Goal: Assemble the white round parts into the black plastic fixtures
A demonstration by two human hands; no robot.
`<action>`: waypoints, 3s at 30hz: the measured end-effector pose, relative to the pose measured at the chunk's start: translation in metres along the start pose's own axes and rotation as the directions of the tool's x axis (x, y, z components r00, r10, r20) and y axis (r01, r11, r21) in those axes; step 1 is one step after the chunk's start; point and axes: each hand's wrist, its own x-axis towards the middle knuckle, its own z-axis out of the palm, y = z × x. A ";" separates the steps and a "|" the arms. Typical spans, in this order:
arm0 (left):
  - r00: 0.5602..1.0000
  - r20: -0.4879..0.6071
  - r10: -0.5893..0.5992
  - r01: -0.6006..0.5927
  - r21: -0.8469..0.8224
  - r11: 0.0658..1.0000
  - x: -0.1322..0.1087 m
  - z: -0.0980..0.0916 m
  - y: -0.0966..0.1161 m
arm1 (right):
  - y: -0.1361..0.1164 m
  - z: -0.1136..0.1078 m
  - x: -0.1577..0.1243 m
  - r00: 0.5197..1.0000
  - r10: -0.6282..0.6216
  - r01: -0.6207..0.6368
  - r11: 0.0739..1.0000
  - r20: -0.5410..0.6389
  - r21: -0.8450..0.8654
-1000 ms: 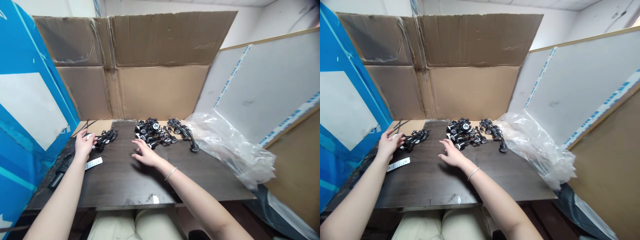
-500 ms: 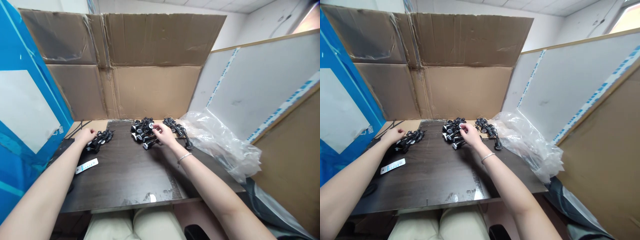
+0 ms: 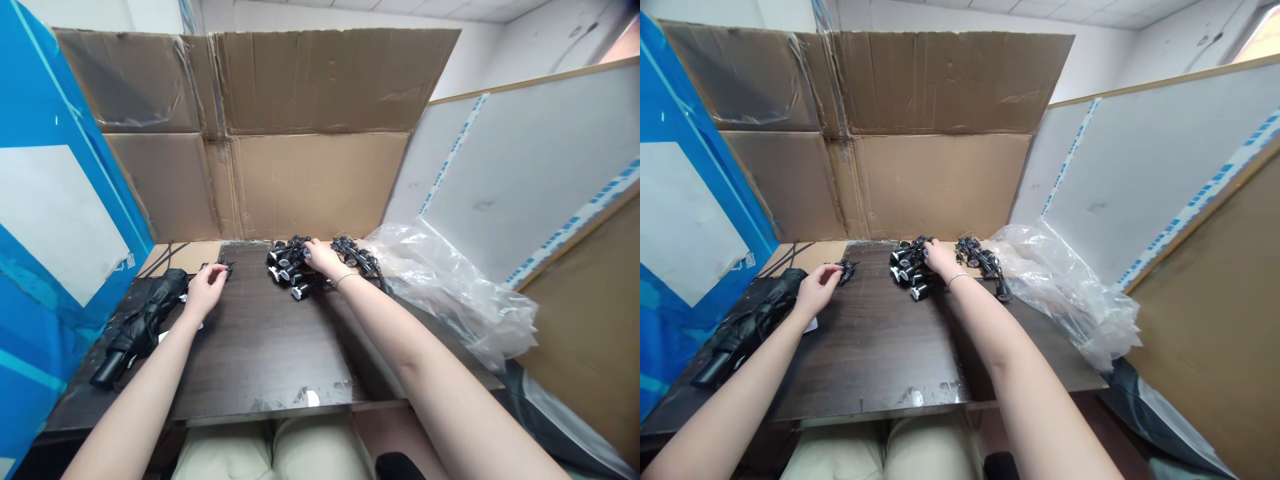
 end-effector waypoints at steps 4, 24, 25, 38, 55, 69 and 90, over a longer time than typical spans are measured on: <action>0.996 0.026 0.080 -0.080 -0.007 0.997 -0.020 0.009 -0.010 | 0.011 -0.002 0.000 0.997 0.042 -0.039 0.998 -0.064 0.049; 0.969 -0.024 0.244 -0.245 -0.076 0.966 -0.045 0.034 0.006 | -0.021 -0.053 -0.075 0.918 0.165 0.309 0.276 -0.362 0.910; 0.967 -0.018 0.254 -0.255 -0.069 0.965 -0.046 0.035 0.006 | -0.029 -0.055 -0.079 0.911 0.133 0.333 0.319 -0.390 0.887; 0.975 -0.022 0.222 -0.223 -0.058 0.973 -0.050 0.032 -0.002 | -0.047 -0.061 -0.092 0.938 0.082 0.307 0.258 -0.337 0.916; 0.985 0.009 0.173 -0.171 -0.109 0.979 -0.058 0.033 0.001 | -0.055 -0.058 -0.125 0.982 0.027 0.181 0.124 -0.185 0.976; 0.956 0.003 0.294 -0.274 -0.354 0.894 -0.073 0.035 0.072 | -0.083 -0.037 -0.135 0.981 0.117 0.153 0.045 -0.157 0.987; 0.966 -0.232 0.111 -0.236 -0.625 0.745 -0.107 0.072 0.117 | -0.108 -0.024 -0.147 0.867 0.058 0.435 0.392 -0.494 0.810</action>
